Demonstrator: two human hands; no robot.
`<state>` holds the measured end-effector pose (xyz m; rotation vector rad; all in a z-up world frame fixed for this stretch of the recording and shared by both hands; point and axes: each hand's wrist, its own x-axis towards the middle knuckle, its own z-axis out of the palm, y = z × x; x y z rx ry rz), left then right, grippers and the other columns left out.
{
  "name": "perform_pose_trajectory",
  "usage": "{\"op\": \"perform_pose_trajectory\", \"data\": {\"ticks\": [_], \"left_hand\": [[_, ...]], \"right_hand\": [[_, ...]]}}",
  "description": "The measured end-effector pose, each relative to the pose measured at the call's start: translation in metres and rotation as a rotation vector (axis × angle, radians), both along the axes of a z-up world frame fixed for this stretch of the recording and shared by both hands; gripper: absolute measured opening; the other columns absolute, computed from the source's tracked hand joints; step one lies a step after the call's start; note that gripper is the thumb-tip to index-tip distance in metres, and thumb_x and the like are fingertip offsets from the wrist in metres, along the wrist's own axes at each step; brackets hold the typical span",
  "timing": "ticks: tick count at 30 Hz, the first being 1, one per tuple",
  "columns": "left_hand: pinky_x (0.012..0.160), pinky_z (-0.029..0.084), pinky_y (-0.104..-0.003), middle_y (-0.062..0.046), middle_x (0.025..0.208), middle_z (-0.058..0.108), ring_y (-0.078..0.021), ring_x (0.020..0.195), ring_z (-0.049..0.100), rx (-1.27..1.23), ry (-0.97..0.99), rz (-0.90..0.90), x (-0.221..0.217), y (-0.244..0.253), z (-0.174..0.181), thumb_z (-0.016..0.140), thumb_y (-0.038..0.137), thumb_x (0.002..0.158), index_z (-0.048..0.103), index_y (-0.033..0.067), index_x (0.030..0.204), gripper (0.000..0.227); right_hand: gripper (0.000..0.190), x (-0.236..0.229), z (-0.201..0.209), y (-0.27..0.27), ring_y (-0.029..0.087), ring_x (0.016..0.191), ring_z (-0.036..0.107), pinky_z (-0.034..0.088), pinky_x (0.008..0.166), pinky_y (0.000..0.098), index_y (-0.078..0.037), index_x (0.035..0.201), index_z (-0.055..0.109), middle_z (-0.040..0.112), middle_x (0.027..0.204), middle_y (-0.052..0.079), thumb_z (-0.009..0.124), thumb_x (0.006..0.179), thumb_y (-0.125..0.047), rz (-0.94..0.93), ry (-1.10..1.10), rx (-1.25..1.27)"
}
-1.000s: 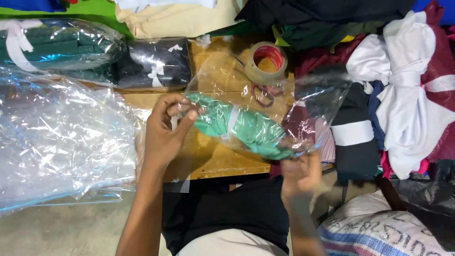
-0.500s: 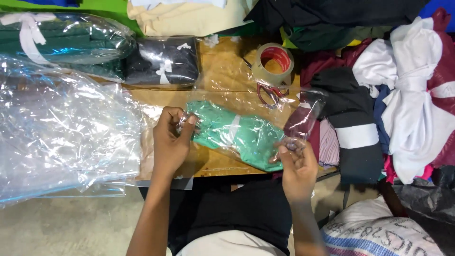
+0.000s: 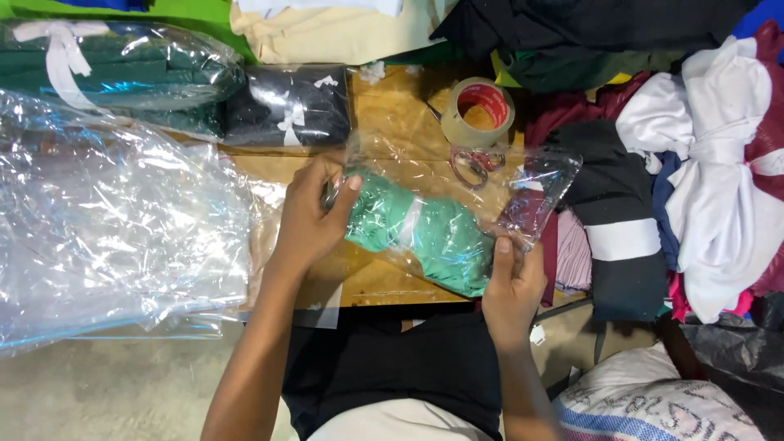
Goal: Folding a piece of green fabric, placing it inside a plastic bag, and sealing the bag with tape and scissors.
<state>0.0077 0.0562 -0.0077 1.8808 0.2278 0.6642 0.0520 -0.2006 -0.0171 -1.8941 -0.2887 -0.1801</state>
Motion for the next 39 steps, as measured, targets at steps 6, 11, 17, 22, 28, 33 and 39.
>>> {"op": "perform_pose_trajectory", "data": {"ticks": [6, 11, 17, 22, 28, 33, 39], "left_hand": [[0.068, 0.042, -0.060, -0.028, 0.071, 0.054, -0.0567, 0.074, 0.057, 0.092, 0.203, 0.135, 0.006, 0.001, -0.037, 0.056, 0.030, 0.108, 0.049, 0.0048, 0.094, 0.029], [0.053, 0.040, -0.038, -0.013, 0.055, 0.051, -0.0250, 0.050, 0.051, -0.092, 0.223, 0.287, 0.007, -0.010, -0.029, 0.065, 0.023, 0.104, 0.049, 0.0105, 0.089, 0.025], [0.050, 0.041, -0.035, -0.009, 0.058, 0.062, -0.0206, 0.044, 0.050, -0.121, 0.225, 0.299, 0.008, -0.011, -0.013, 0.069, 0.019, 0.100, 0.058, 0.0138, 0.100, 0.012], [0.052, 0.042, -0.030, -0.008, 0.061, 0.065, -0.0169, 0.046, 0.048, -0.192, 0.250, 0.291, 0.006, -0.013, -0.003, 0.069, 0.010, 0.096, 0.056, 0.0107, 0.119, 0.027], [0.052, 0.046, -0.030, -0.011, 0.067, 0.071, -0.0198, 0.051, 0.058, -0.145, 0.201, 0.313, -0.003, -0.014, 0.000, 0.070, 0.008, 0.096, 0.064, 0.0104, 0.118, 0.023], [0.059, 0.052, -0.034, -0.013, 0.075, 0.075, -0.0262, 0.066, 0.071, -0.077, 0.154, 0.306, -0.005, -0.015, -0.002, 0.071, 0.007, 0.096, 0.063, 0.0094, 0.119, 0.025], [0.073, 0.052, -0.037, -0.003, 0.068, 0.067, -0.0250, 0.065, 0.065, -0.012, 0.139, 0.430, -0.004, -0.018, -0.021, 0.078, 0.009, 0.089, 0.069, 0.0188, 0.112, 0.027]], "right_hand": [[0.013, 0.012, -0.013, 0.003, 0.025, 0.095, 0.071, 0.058, 0.081, 0.0406, 0.004, 0.110, 0.064, 0.073, 0.100, 0.023, 0.057, 0.109, -0.007, -0.095, -0.013, 0.017], [0.012, 0.017, -0.029, -0.003, 0.018, 0.094, 0.068, 0.060, 0.080, 0.0345, 0.006, 0.108, 0.062, 0.072, 0.105, 0.019, 0.058, 0.108, -0.004, -0.091, 0.076, 0.173], [0.009, 0.025, -0.014, -0.002, 0.011, 0.083, 0.066, 0.059, 0.076, 0.0274, 0.001, 0.111, 0.066, 0.072, 0.109, 0.014, 0.061, 0.105, -0.004, -0.081, 0.215, 0.113], [0.038, 0.031, -0.010, -0.001, 0.013, 0.076, 0.067, 0.057, 0.068, 0.0275, -0.004, 0.124, 0.045, 0.061, 0.120, 0.016, 0.068, 0.095, 0.004, -0.098, 0.225, 0.101], [0.044, 0.026, -0.001, 0.008, 0.021, 0.083, 0.067, 0.058, 0.074, 0.0255, -0.006, 0.111, 0.037, 0.049, 0.126, 0.018, 0.072, 0.090, 0.008, -0.150, 0.102, 0.069], [0.029, 0.029, 0.011, -0.003, 0.029, 0.099, 0.065, 0.062, 0.083, 0.0305, 0.002, 0.099, 0.048, 0.044, 0.130, 0.017, 0.074, 0.090, 0.011, -0.105, 0.042, -0.055], [0.014, 0.038, 0.013, -0.016, 0.033, 0.099, 0.069, 0.064, 0.087, 0.0372, 0.007, 0.092, 0.059, 0.052, 0.119, 0.020, 0.071, 0.093, 0.015, -0.080, 0.025, -0.021]]}}
